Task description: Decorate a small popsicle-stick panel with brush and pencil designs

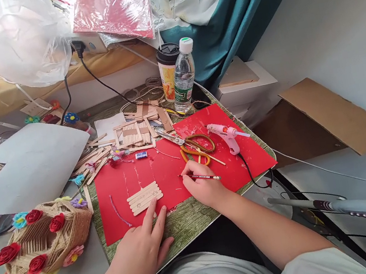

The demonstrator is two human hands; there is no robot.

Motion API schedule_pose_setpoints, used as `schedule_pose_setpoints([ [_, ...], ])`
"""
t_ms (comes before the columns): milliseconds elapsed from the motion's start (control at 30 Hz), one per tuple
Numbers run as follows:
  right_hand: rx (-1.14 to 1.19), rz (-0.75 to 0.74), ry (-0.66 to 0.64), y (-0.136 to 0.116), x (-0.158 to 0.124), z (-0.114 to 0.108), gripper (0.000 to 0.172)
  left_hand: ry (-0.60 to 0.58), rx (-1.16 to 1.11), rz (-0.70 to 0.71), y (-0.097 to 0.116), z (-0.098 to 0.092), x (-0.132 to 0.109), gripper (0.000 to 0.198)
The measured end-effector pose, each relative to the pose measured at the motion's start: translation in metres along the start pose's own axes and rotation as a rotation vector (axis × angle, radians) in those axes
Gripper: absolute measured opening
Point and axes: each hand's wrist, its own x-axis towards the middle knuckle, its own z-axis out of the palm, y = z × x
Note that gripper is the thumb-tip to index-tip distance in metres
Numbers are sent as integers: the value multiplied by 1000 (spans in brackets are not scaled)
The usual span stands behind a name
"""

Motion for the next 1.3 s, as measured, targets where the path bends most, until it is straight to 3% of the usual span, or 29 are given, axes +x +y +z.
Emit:
schedule_pose_setpoints([
  [1300, -19, 12, -45, -2, -5, -5, 7, 30, -6, 0, 1, 3, -2, 62],
])
